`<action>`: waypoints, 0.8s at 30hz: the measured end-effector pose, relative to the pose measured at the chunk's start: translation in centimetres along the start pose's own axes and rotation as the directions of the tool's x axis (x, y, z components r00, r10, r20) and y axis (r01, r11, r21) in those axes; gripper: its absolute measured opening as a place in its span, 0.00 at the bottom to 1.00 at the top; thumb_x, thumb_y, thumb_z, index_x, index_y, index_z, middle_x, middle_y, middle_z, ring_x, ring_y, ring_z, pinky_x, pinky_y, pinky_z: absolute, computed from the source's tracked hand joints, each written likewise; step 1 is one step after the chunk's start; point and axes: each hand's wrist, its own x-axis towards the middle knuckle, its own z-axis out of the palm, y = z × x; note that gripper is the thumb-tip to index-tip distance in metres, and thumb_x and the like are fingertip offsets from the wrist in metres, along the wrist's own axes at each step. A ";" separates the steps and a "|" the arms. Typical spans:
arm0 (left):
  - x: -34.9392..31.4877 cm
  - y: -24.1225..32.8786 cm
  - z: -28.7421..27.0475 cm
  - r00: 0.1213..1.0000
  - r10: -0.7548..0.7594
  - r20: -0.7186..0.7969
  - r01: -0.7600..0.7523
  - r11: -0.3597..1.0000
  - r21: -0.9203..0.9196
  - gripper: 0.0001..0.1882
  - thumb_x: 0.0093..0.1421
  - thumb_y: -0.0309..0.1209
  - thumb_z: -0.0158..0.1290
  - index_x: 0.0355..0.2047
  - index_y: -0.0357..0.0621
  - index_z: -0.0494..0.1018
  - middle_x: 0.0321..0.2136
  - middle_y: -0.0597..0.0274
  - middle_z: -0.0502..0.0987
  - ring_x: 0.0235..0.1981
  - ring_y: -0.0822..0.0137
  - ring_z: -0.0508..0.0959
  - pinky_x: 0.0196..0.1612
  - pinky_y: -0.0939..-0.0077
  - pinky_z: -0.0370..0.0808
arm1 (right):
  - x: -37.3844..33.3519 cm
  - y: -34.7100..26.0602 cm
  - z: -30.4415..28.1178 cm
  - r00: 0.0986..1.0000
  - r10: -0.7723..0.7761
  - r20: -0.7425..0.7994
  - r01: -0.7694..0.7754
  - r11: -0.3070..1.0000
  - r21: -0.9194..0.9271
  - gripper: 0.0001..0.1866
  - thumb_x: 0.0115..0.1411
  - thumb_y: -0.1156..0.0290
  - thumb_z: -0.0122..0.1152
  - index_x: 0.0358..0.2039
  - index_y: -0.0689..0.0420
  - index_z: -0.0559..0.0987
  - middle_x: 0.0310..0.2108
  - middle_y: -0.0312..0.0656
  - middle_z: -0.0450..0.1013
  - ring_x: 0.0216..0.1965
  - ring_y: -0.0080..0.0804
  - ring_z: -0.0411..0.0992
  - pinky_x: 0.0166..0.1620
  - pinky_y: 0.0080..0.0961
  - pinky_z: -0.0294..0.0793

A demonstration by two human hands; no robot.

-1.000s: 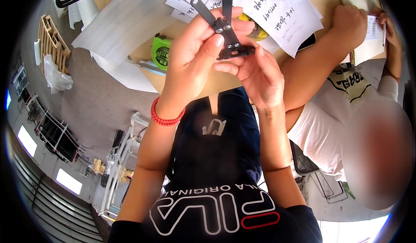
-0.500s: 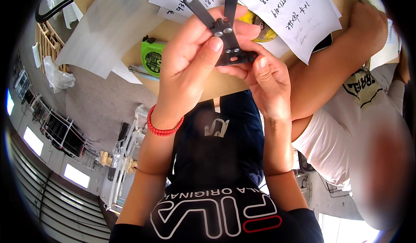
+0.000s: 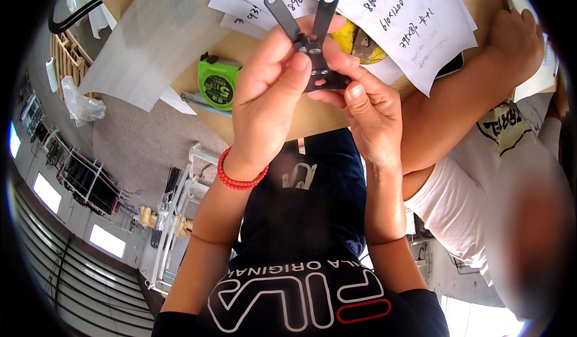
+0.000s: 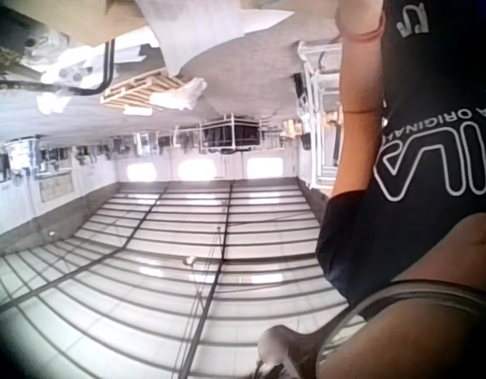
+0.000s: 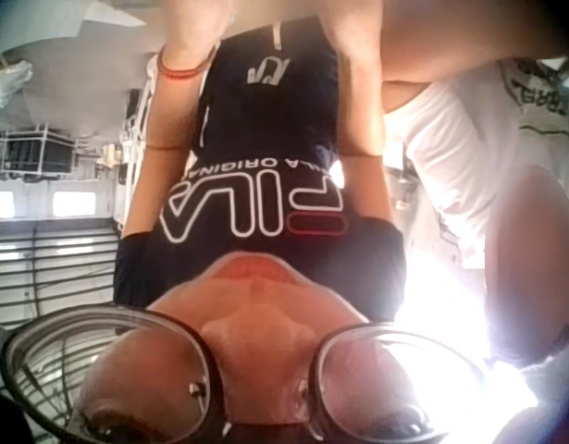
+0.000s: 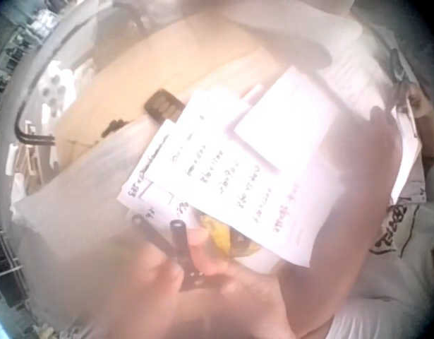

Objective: The person uses a green tape measure to measure a small black metal bracket at a desk. They extend the tape, measure the object, and then retract it. The person also picks up and handles a small metal rod. A second person is visible in the background writing on a notepad.

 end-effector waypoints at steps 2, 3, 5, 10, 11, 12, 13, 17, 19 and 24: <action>0.1 0.1 -0.1 1.000 -0.018 0.026 0.018 1.000 0.001 0.20 0.62 0.29 0.35 0.51 0.27 0.55 0.37 0.55 0.70 0.44 0.62 0.71 0.52 0.70 0.64 | 0.0 -0.2 0.0 1.000 0.011 -0.006 -0.011 1.000 -0.013 0.16 0.60 0.69 0.47 0.45 0.67 0.70 0.45 0.45 0.68 0.43 0.30 0.68 0.44 0.24 0.72; 0.1 0.1 -0.1 0.999 -0.024 0.027 0.024 1.000 -0.006 0.20 0.62 0.29 0.34 0.52 0.27 0.55 0.37 0.55 0.70 0.44 0.62 0.71 0.52 0.70 0.63 | 0.0 -0.3 0.0 1.000 0.017 -0.010 -0.017 1.000 -0.020 0.16 0.60 0.69 0.47 0.45 0.67 0.70 0.44 0.45 0.68 0.43 0.30 0.68 0.44 0.24 0.72; 0.2 0.2 0.0 0.999 -0.038 0.018 0.038 0.999 -0.029 0.20 0.62 0.29 0.34 0.52 0.28 0.55 0.37 0.54 0.70 0.44 0.61 0.71 0.52 0.70 0.64 | 0.1 -0.4 0.0 1.000 0.016 -0.015 -0.016 1.000 -0.023 0.16 0.59 0.69 0.48 0.45 0.67 0.70 0.43 0.45 0.68 0.43 0.30 0.69 0.44 0.23 0.72; 0.5 0.3 0.2 0.996 -0.091 -0.007 0.090 0.990 -0.109 0.20 0.62 0.28 0.32 0.53 0.29 0.54 0.41 0.49 0.69 0.46 0.57 0.71 0.50 0.68 0.66 | 0.0 -0.7 -0.3 0.998 0.063 -0.019 -0.064 0.998 -0.016 0.16 0.60 0.69 0.47 0.42 0.68 0.71 0.41 0.44 0.70 0.41 0.29 0.70 0.44 0.22 0.71; 0.6 0.4 0.2 0.994 -0.107 -0.016 0.104 0.987 -0.127 0.20 0.62 0.28 0.32 0.53 0.29 0.54 0.42 0.49 0.69 0.46 0.57 0.70 0.49 0.68 0.67 | 0.0 -0.7 -0.3 0.999 0.052 -0.013 -0.052 0.998 -0.029 0.16 0.60 0.69 0.47 0.42 0.68 0.72 0.40 0.44 0.70 0.40 0.29 0.70 0.43 0.22 0.71; 0.6 0.5 0.3 0.992 -0.123 -0.026 0.118 0.982 -0.145 0.20 0.62 0.28 0.33 0.53 0.29 0.54 0.42 0.48 0.69 0.46 0.56 0.70 0.49 0.68 0.68 | 0.1 -0.7 -0.3 0.999 0.042 -0.008 -0.043 0.998 -0.042 0.15 0.60 0.69 0.47 0.41 0.68 0.72 0.40 0.44 0.70 0.40 0.29 0.70 0.43 0.22 0.71; 0.7 0.5 0.4 0.990 -0.140 -0.036 0.132 0.978 -0.164 0.21 0.62 0.28 0.33 0.53 0.29 0.53 0.43 0.47 0.69 0.47 0.56 0.70 0.48 0.68 0.68 | 0.2 -0.7 -0.3 0.999 0.033 -0.002 -0.033 0.998 -0.055 0.15 0.60 0.70 0.47 0.41 0.68 0.72 0.40 0.44 0.70 0.39 0.28 0.70 0.43 0.22 0.71; 0.8 0.4 0.3 0.992 -0.122 -0.024 0.119 0.987 -0.112 0.21 0.62 0.28 0.32 0.53 0.29 0.53 0.42 0.48 0.69 0.47 0.56 0.70 0.49 0.68 0.68 | 0.2 -1.5 0.1 0.997 0.073 -0.029 -0.077 0.985 -0.153 0.13 0.60 0.72 0.46 0.40 0.68 0.72 0.39 0.43 0.71 0.38 0.26 0.70 0.42 0.21 0.70; 0.9 0.5 0.2 0.990 -0.138 -0.017 0.136 0.984 -0.112 0.21 0.62 0.28 0.32 0.53 0.29 0.53 0.42 0.48 0.69 0.46 0.56 0.70 0.49 0.68 0.68 | 0.4 -1.4 0.0 0.998 0.061 -0.026 -0.065 0.984 -0.169 0.12 0.59 0.74 0.46 0.40 0.68 0.73 0.39 0.42 0.71 0.37 0.25 0.70 0.42 0.20 0.70; 0.9 0.8 0.5 0.986 -0.161 -0.041 0.147 0.961 -0.236 0.20 0.63 0.28 0.30 0.54 0.30 0.52 0.42 0.51 0.69 0.46 0.57 0.71 0.49 0.66 0.68 | 0.5 -0.9 -0.1 0.998 0.055 -0.014 -0.056 0.995 -0.083 0.11 0.57 0.77 0.50 0.41 0.67 0.71 0.39 0.41 0.70 0.38 0.23 0.68 0.44 0.21 0.67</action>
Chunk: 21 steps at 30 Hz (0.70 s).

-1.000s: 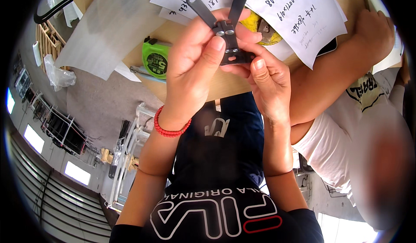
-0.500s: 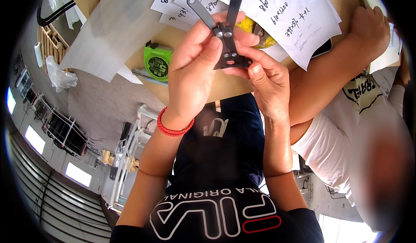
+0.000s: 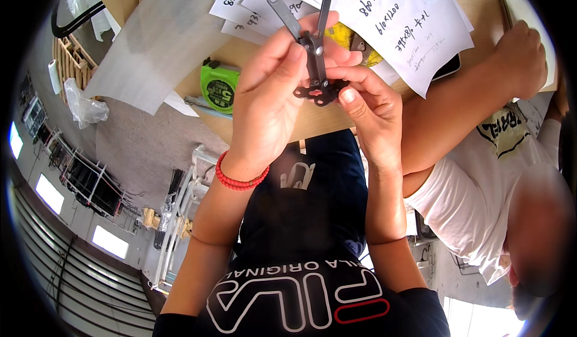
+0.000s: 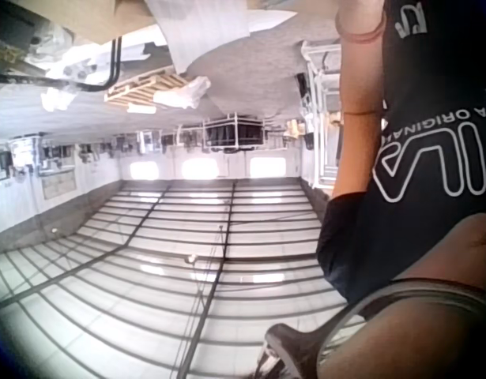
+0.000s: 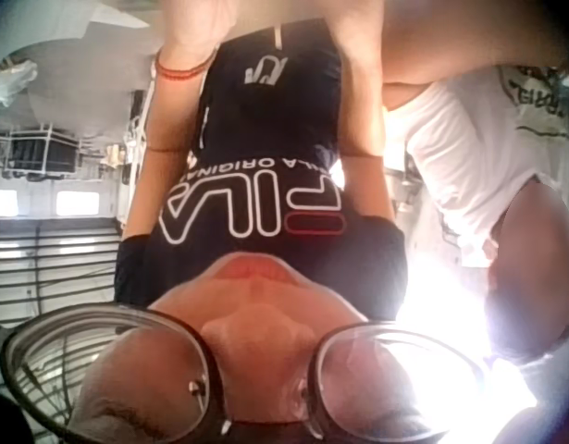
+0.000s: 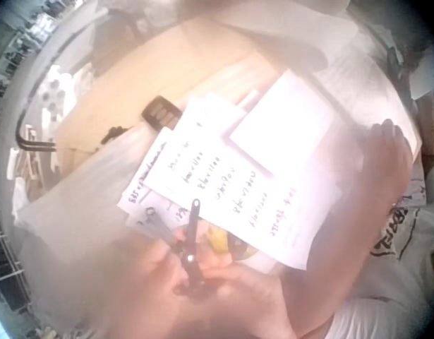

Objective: The person uses a green tape measure to measure a small black metal bracket at a desk. They extend the tape, measure the object, and then retract it. The person also picks up and handles a small metal rod. A second person is visible in the background writing on a notepad.

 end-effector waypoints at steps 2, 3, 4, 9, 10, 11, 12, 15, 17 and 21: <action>-0.1 0.1 0.0 1.000 -0.004 -0.012 0.004 1.000 -0.015 0.20 0.63 0.28 0.30 0.54 0.30 0.53 0.42 0.52 0.69 0.46 0.57 0.70 0.49 0.66 0.68 | -0.1 -0.1 0.2 1.000 0.009 0.001 -0.009 1.000 0.018 0.12 0.56 0.79 0.51 0.41 0.66 0.70 0.39 0.41 0.70 0.38 0.23 0.68 0.45 0.21 0.67; -0.1 0.0 -0.1 1.000 -0.001 -0.010 0.001 1.000 -0.009 0.20 0.63 0.28 0.30 0.54 0.31 0.53 0.42 0.53 0.68 0.46 0.57 0.70 0.49 0.66 0.68 | -0.3 -0.4 0.3 1.000 0.015 0.007 -0.015 1.000 0.014 0.12 0.55 0.79 0.52 0.42 0.66 0.70 0.39 0.41 0.70 0.39 0.23 0.67 0.45 0.22 0.66; -0.2 0.0 -0.2 1.000 0.001 -0.007 -0.001 1.000 -0.004 0.20 0.63 0.28 0.30 0.53 0.31 0.54 0.42 0.53 0.68 0.46 0.57 0.70 0.49 0.66 0.69 | -0.3 -0.5 0.4 1.000 0.022 0.011 -0.022 1.000 0.011 0.13 0.55 0.80 0.52 0.42 0.66 0.69 0.39 0.41 0.70 0.39 0.24 0.67 0.45 0.22 0.66; -0.5 0.1 -0.4 1.000 0.003 0.023 -0.003 1.000 -0.014 0.18 0.64 0.30 0.29 0.51 0.33 0.56 0.42 0.54 0.68 0.46 0.59 0.70 0.49 0.65 0.68 | -0.4 0.3 0.9 0.998 -0.069 -0.010 0.069 0.998 0.013 0.16 0.54 0.80 0.54 0.43 0.65 0.67 0.39 0.41 0.69 0.40 0.25 0.67 0.46 0.24 0.66; -0.5 -0.1 -0.3 1.000 0.013 0.023 -0.013 0.999 -0.030 0.18 0.64 0.30 0.29 0.51 0.33 0.56 0.42 0.55 0.68 0.46 0.59 0.70 0.49 0.64 0.68 | -0.5 0.4 1.0 0.997 -0.076 -0.025 0.076 0.997 0.005 0.16 0.53 0.80 0.54 0.44 0.65 0.67 0.39 0.41 0.68 0.41 0.25 0.67 0.46 0.24 0.66; -0.5 -0.1 0.0 1.000 0.011 -0.005 -0.011 0.998 -0.067 0.18 0.63 0.31 0.32 0.49 0.33 0.58 0.39 0.56 0.68 0.44 0.60 0.71 0.48 0.67 0.67 | -0.5 0.5 1.1 0.994 -0.099 -0.038 0.099 0.995 -0.015 0.17 0.53 0.80 0.55 0.44 0.65 0.67 0.39 0.41 0.68 0.41 0.25 0.66 0.46 0.24 0.66; -0.5 -0.1 0.5 0.999 0.005 -0.032 -0.009 0.995 -0.104 0.17 0.62 0.32 0.35 0.48 0.33 0.59 0.35 0.57 0.69 0.42 0.62 0.71 0.47 0.69 0.66 | -0.6 0.5 1.2 0.991 -0.123 -0.051 0.121 0.992 -0.034 0.17 0.52 0.80 0.56 0.43 0.64 0.67 0.39 0.41 0.68 0.41 0.25 0.66 0.46 0.24 0.65; -0.4 -0.5 0.4 0.998 0.063 -0.016 -0.063 0.998 0.006 0.17 0.62 0.34 0.38 0.46 0.34 0.61 0.30 0.59 0.69 0.37 0.67 0.71 0.44 0.74 0.66 | -0.8 0.6 1.4 0.987 -0.133 -0.092 0.129 0.991 -0.044 0.18 0.51 0.80 0.57 0.43 0.64 0.66 0.40 0.41 0.68 0.41 0.25 0.66 0.47 0.25 0.65; -0.3 -0.7 0.4 0.996 0.084 0.013 -0.084 0.993 0.079 0.17 0.62 0.35 0.38 0.45 0.34 0.61 0.30 0.60 0.69 0.35 0.70 0.69 0.42 0.76 0.65 | -0.9 0.6 1.5 0.985 -0.138 -0.104 0.132 0.989 -0.059 0.18 0.51 0.80 0.58 0.43 0.64 0.66 0.40 0.40 0.68 0.42 0.25 0.66 0.47 0.26 0.64; -0.3 -0.7 0.2 0.996 0.061 0.058 -0.063 0.997 0.046 0.16 0.62 0.35 0.37 0.43 0.34 0.62 0.30 0.60 0.69 0.34 0.71 0.68 0.41 0.76 0.65 | -1.1 0.9 1.3 0.982 -0.173 -0.071 0.164 0.980 -0.115 0.20 0.50 0.81 0.59 0.44 0.63 0.65 0.40 0.40 0.67 0.42 0.26 0.66 0.48 0.27 0.64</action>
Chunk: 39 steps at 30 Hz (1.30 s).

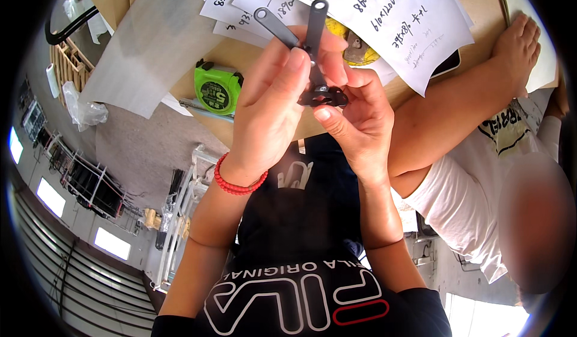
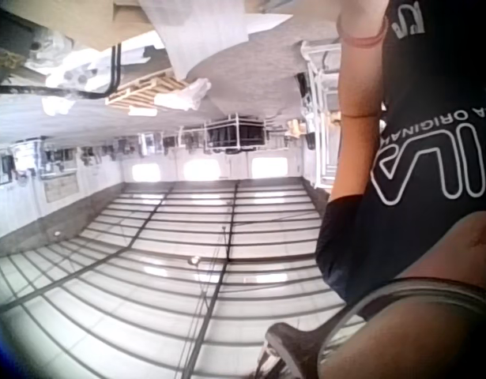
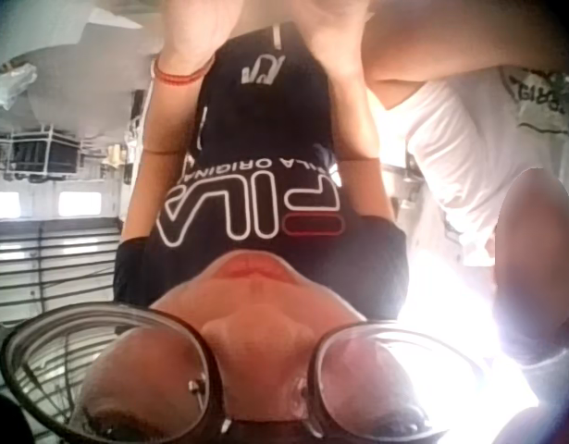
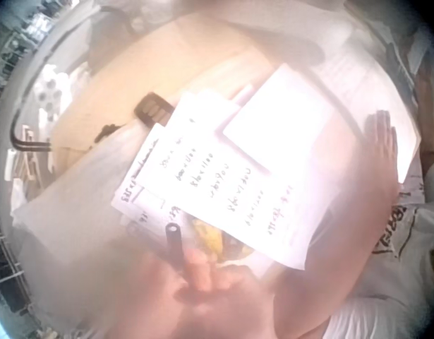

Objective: The person uses a green tape measure to measure a small black metal bracket at a desk. They extend the tape, measure the object, and then retract it. The person also picks up and handles a small metal rod. A second person is visible in the background writing on a notepad.

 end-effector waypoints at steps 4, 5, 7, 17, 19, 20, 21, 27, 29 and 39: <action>-0.2 0.3 -0.3 0.998 -0.034 0.047 0.036 0.999 -0.032 0.15 0.62 0.34 0.36 0.42 0.34 0.63 0.31 0.58 0.70 0.37 0.70 0.70 0.44 0.74 0.66 | -0.1 -0.2 -0.2 0.999 0.007 0.038 -0.005 0.999 -0.052 0.21 0.49 0.81 0.59 0.44 0.63 0.64 0.40 0.40 0.68 0.43 0.26 0.66 0.49 0.27 0.63; -0.3 0.4 -0.3 0.998 -0.046 0.048 0.048 0.998 -0.038 0.15 0.62 0.34 0.36 0.42 0.34 0.63 0.32 0.57 0.70 0.37 0.69 0.70 0.44 0.73 0.66 | -0.2 -0.2 -0.2 0.999 0.001 0.046 0.001 0.998 -0.058 0.21 0.49 0.81 0.59 0.44 0.63 0.64 0.40 0.41 0.68 0.43 0.26 0.66 0.49 0.27 0.63; -0.4 0.6 -0.3 0.996 -0.072 0.050 0.074 0.996 -0.049 0.15 0.62 0.34 0.36 0.42 0.34 0.63 0.33 0.55 0.70 0.38 0.68 0.71 0.46 0.71 0.66 | -0.2 -0.1 -0.3 0.998 -0.010 0.060 0.014 0.998 -0.068 0.21 0.49 0.81 0.59 0.44 0.64 0.64 0.41 0.41 0.68 0.44 0.26 0.66 0.50 0.27 0.63; -0.6 0.2 -0.6 0.994 -0.065 0.084 0.068 0.997 -0.037 0.17 0.63 0.37 0.35 0.42 0.34 0.63 0.33 0.54 0.70 0.38 0.68 0.71 0.46 0.70 0.67 | -0.7 0.3 -0.3 0.999 -0.004 0.041 0.006 0.999 -0.052 0.22 0.48 0.82 0.60 0.44 0.63 0.64 0.39 0.41 0.68 0.43 0.28 0.67 0.49 0.27 0.63; -0.6 0.2 -0.5 0.993 -0.080 0.083 0.085 0.995 -0.057 0.18 0.63 0.38 0.35 0.42 0.34 0.62 0.33 0.55 0.70 0.38 0.68 0.71 0.46 0.70 0.68 | -0.7 0.4 -0.4 0.999 -0.001 0.036 0.003 0.999 -0.053 0.22 0.48 0.81 0.60 0.44 0.62 0.64 0.39 0.40 0.69 0.43 0.27 0.67 0.49 0.27 0.63; -0.6 0.2 -0.5 0.994 -0.085 0.068 0.089 0.995 -0.055 0.19 0.63 0.38 0.35 0.42 0.34 0.62 0.33 0.55 0.70 0.38 0.68 0.71 0.46 0.70 0.68 | -0.7 0.4 -0.5 0.999 0.002 0.035 0.000 0.999 -0.051 0.22 0.48 0.81 0.60 0.44 0.62 0.64 0.39 0.40 0.69 0.43 0.27 0.67 0.49 0.26 0.63; -0.6 0.2 -0.4 0.995 -0.090 0.053 0.092 0.994 -0.053 0.19 0.63 0.39 0.35 0.43 0.34 0.62 0.33 0.55 0.70 0.38 0.68 0.71 0.45 0.71 0.68 | -0.6 0.4 -0.4 0.999 0.004 0.035 -0.003 0.999 -0.049 0.22 0.48 0.81 0.60 0.44 0.63 0.64 0.39 0.40 0.69 0.43 0.27 0.67 0.48 0.26 0.64; -0.3 0.5 -1.0 0.994 -0.094 0.053 0.094 0.996 0.012 0.20 0.63 0.39 0.34 0.43 0.33 0.62 0.33 0.55 0.70 0.38 0.68 0.72 0.45 0.73 0.69 | -0.1 0.5 -0.2 0.998 -0.017 0.053 0.021 0.998 -0.066 0.19 0.48 0.81 0.61 0.41 0.63 0.67 0.38 0.40 0.69 0.40 0.26 0.68 0.47 0.25 0.64; -0.2 0.7 -1.2 0.993 -0.103 0.051 0.103 0.995 0.018 0.20 0.64 0.40 0.33 0.43 0.33 0.62 0.34 0.54 0.70 0.39 0.68 0.72 0.45 0.73 0.68 | 0.1 0.6 0.2 0.999 -0.030 0.040 0.033 0.997 -0.074 0.18 0.48 0.80 0.61 0.40 0.64 0.68 0.37 0.40 0.69 0.40 0.26 0.68 0.47 0.25 0.65; -0.6 0.7 -2.6 0.983 -0.162 0.084 0.157 0.985 0.067 0.31 0.49 0.20 0.38 0.55 0.30 0.49 0.48 0.42 0.63 0.53 0.54 0.63 0.55 0.63 0.59 | 0.5 1.5 1.2 1.000 0.011 -0.008 -0.012 0.995 -0.098 0.14 0.49 0.78 0.60 0.36 0.63 0.70 0.33 0.37 0.69 0.35 0.23 0.65 0.41 0.20 0.65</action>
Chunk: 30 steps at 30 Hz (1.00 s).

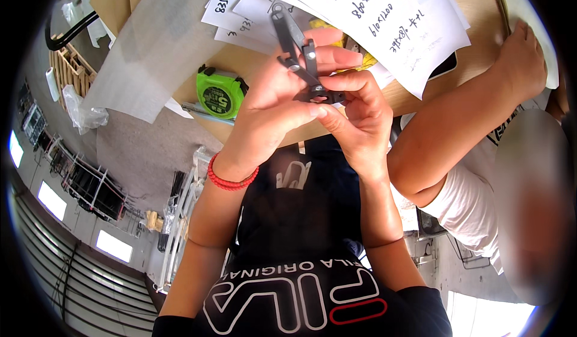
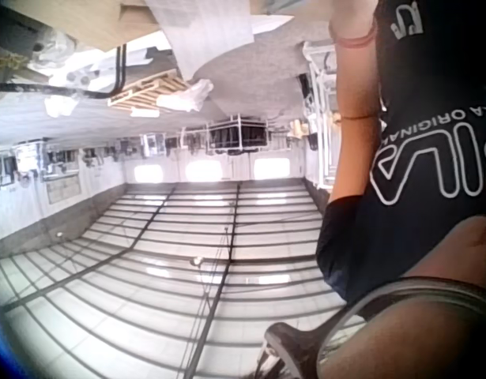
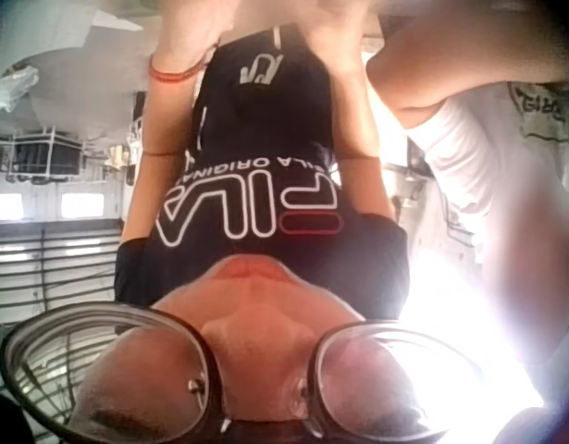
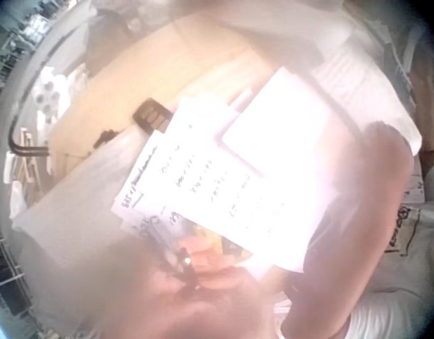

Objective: The person uses a green tape measure to measure a small black metal bracket at a desk. They extend the tape, measure the object, and then retract it. The person also picks up and handles a small metal rod. A second person is visible in the background writing on a notepad.

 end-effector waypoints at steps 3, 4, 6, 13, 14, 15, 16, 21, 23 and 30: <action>-0.3 0.5 -0.1 0.999 -0.052 -0.009 0.052 0.998 -0.018 0.34 0.44 0.17 0.37 0.56 0.29 0.48 0.50 0.40 0.61 0.54 0.54 0.62 0.55 0.63 0.58 | 0.0 0.3 0.1 1.000 0.013 0.009 -0.013 1.000 -0.005 0.13 0.49 0.78 0.60 0.36 0.63 0.70 0.32 0.37 0.69 0.33 0.22 0.64 0.41 0.19 0.65; -0.4 0.7 -0.2 0.998 -0.063 -0.010 0.063 0.998 -0.017 0.34 0.44 0.17 0.36 0.56 0.29 0.48 0.50 0.39 0.61 0.54 0.54 0.61 0.55 0.63 0.58 | 0.0 0.3 0.3 1.000 0.014 0.008 -0.014 1.000 0.001 0.13 0.49 0.77 0.60 0.36 0.63 0.70 0.32 0.37 0.69 0.33 0.22 0.64 0.40 0.19 0.65; -0.6 1.0 -0.5 0.998 -0.057 0.000 0.057 0.998 -0.001 0.34 0.43 0.16 0.35 0.55 0.29 0.48 0.51 0.39 0.60 0.54 0.54 0.61 0.56 0.63 0.58 | 0.0 0.4 0.6 1.000 0.014 0.016 -0.014 1.000 0.001 0.14 0.49 0.77 0.61 0.36 0.63 0.70 0.32 0.37 0.69 0.33 0.21 0.64 0.40 0.19 0.65; -1.8 1.4 -0.5 1.000 0.030 -0.001 -0.030 0.998 -0.060 0.30 0.47 0.17 0.37 0.55 0.30 0.51 0.50 0.44 0.63 0.52 0.60 0.65 0.53 0.69 0.60 | -0.3 0.3 1.4 0.998 -0.031 0.053 0.029 0.999 0.030 0.14 0.48 0.77 0.61 0.35 0.61 0.68 0.31 0.37 0.69 0.34 0.21 0.65 0.40 0.20 0.65; -2.0 1.7 -0.6 1.000 0.015 0.003 -0.015 0.996 -0.082 0.29 0.49 0.19 0.37 0.55 0.30 0.50 0.50 0.44 0.63 0.52 0.59 0.64 0.54 0.68 0.59 | -0.4 0.1 1.7 0.997 -0.039 0.060 0.037 0.999 0.026 0.14 0.49 0.78 0.60 0.35 0.61 0.67 0.31 0.37 0.69 0.34 0.21 0.65 0.40 0.20 0.65; -2.2 1.9 -0.7 1.000 0.001 0.007 0.000 0.994 -0.105 0.28 0.50 0.20 0.37 0.55 0.29 0.50 0.50 0.44 0.63 0.52 0.59 0.64 0.54 0.67 0.59 | -0.5 -0.1 1.9 0.997 -0.047 0.068 0.046 0.999 0.021 0.14 0.49 0.78 0.60 0.35 0.61 0.67 0.31 0.37 0.69 0.34 0.21 0.66 0.40 0.20 0.65; -2.5 2.2 -0.8 1.000 -0.013 0.012 0.014 0.992 -0.128 0.27 0.52 0.21 0.37 0.55 0.29 0.50 0.50 0.43 0.63 0.52 0.58 0.64 0.55 0.66 0.58 | -0.6 -0.3 2.1 0.996 -0.056 0.075 0.055 0.998 0.016 0.14 0.49 0.78 0.60 0.35 0.61 0.67 0.31 0.38 0.69 0.34 0.21 0.66 0.40 0.21 0.65; -3.7 2.0 -0.2 0.996 0.055 0.066 -0.042 0.982 -0.184 0.24 0.61 0.32 0.32 0.55 0.29 0.48 0.53 0.37 0.56 0.56 0.49 0.57 0.55 0.58 0.58 | -1.9 -1.2 1.6 0.995 -0.030 0.099 0.016 0.990 0.137 0.12 0.50 0.80 0.59 0.34 0.61 0.65 0.31 0.37 0.68 0.34 0.21 0.66 0.40 0.21 0.65; -4.4 2.3 0.0 0.992 0.097 0.081 -0.083 0.983 -0.161 0.24 0.63 0.35 0.31 0.55 0.30 0.49 0.53 0.38 0.56 0.57 0.49 0.57 0.55 0.57 0.58 | -2.4 -1.5 1.8 0.993 -0.027 0.116 0.008 0.987 0.161 0.12 0.50 0.80 0.58 0.33 0.61 0.65 0.30 0.37 0.68 0.34 0.21 0.67 0.40 0.21 0.65; -6.1 2.7 -0.5 0.985 0.157 0.072 -0.152 0.986 -0.065 0.18 0.64 0.34 0.30 0.50 0.37 0.59 0.50 0.43 0.63 0.53 0.51 0.63 0.53 0.60 0.63 | -3.0 -1.7 2.6 0.982 -0.064 0.180 0.044 0.993 0.114 0.10 0.51 0.82 0.56 0.32 0.61 0.66 0.30 0.35 0.67 0.33 0.20 0.66 0.40 0.20 0.65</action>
